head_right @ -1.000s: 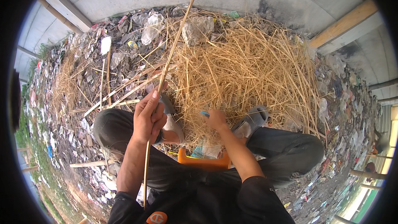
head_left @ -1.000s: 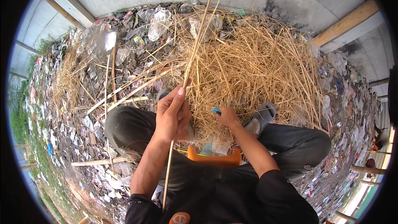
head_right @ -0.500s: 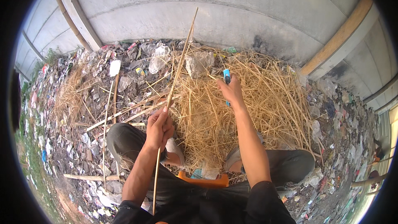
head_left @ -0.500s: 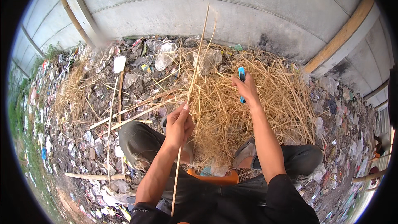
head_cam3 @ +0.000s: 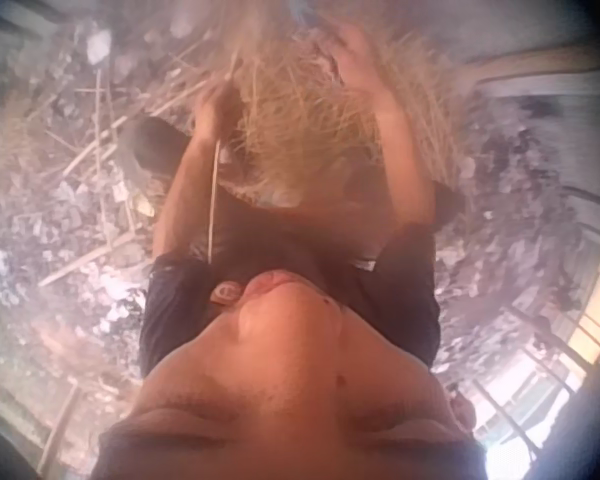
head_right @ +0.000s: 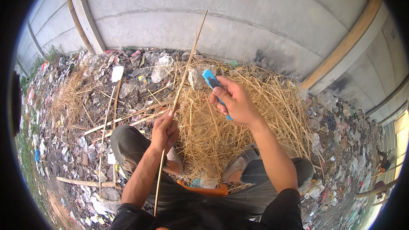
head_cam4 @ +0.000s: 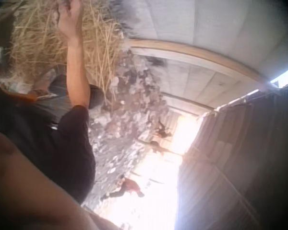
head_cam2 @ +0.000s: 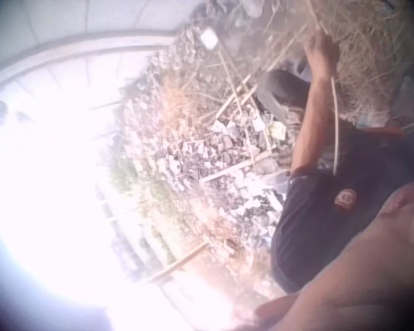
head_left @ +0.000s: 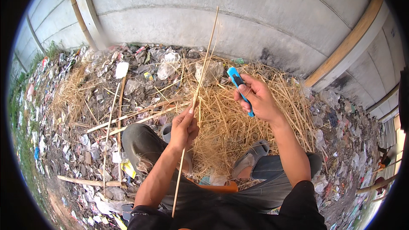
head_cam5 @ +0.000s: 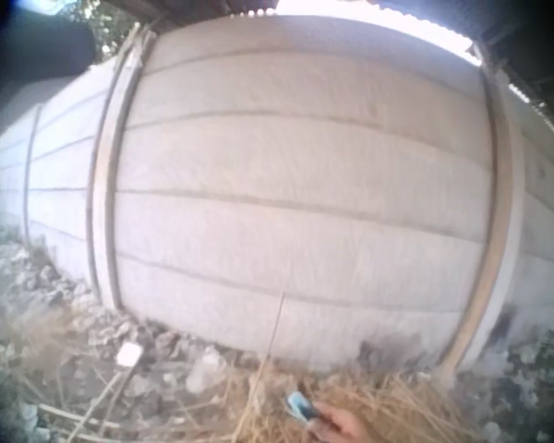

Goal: The person sits on the ground and uses a utility knife to peel the outer layer off a long bamboo stick. They hold the stick with one hand and scrape the knife along its length with the other, removing thin strips of the outer skin.

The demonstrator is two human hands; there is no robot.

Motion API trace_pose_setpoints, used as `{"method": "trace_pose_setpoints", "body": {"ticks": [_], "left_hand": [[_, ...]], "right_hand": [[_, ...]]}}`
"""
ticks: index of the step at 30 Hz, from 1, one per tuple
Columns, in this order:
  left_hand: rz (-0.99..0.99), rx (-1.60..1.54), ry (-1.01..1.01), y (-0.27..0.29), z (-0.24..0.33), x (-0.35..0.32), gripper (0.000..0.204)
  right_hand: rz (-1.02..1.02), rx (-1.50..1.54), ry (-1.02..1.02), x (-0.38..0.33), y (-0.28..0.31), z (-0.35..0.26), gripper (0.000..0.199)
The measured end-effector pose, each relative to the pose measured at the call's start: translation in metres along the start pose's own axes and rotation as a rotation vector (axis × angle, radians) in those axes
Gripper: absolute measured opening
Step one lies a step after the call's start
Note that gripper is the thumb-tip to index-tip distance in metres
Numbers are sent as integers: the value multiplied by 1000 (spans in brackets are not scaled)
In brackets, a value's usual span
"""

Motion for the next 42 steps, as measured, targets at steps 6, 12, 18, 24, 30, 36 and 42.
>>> {"method": "trace_pose_setpoints", "body": {"ticks": [6, 12, 18, 24, 30, 36, 42], "left_hand": [[-26, -3, 11, -7, -3, -2, 42], [-56, 32, 13, -9, -11, -2, 43], [-83, 116, 26, -9, -23, 1, 46], [-123, 161, 80, -16, -41, -2, 46], [-173, 189, 117, -23, -52, -4, 44], [-197, 190, 143, -30, -61, -5, 44], [-273, 259, 54, -45, -59, -6, 47]], "right_hand": [[54, 10, 4, -30, 18, 3, 35], [147, 61, 13, -59, 36, 14, 28], [218, 60, 9, -76, 46, 25, 26], [266, -119, 74, -83, 53, 36, 28], [230, 36, 8, -97, 54, 50, 31], [166, -15, -17, -104, 59, 61, 34], [174, 56, -112, -102, 39, 73, 32]]}}
Point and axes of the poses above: each hand's wrist, its own x-axis towards the middle knuckle, its own y-axis out of the back of the hand, z = x × y, the point moved 6 cm from there along x, towards the middle knuckle, and after that the axes turned 5 degrees about -y, right-handed, at the moved point
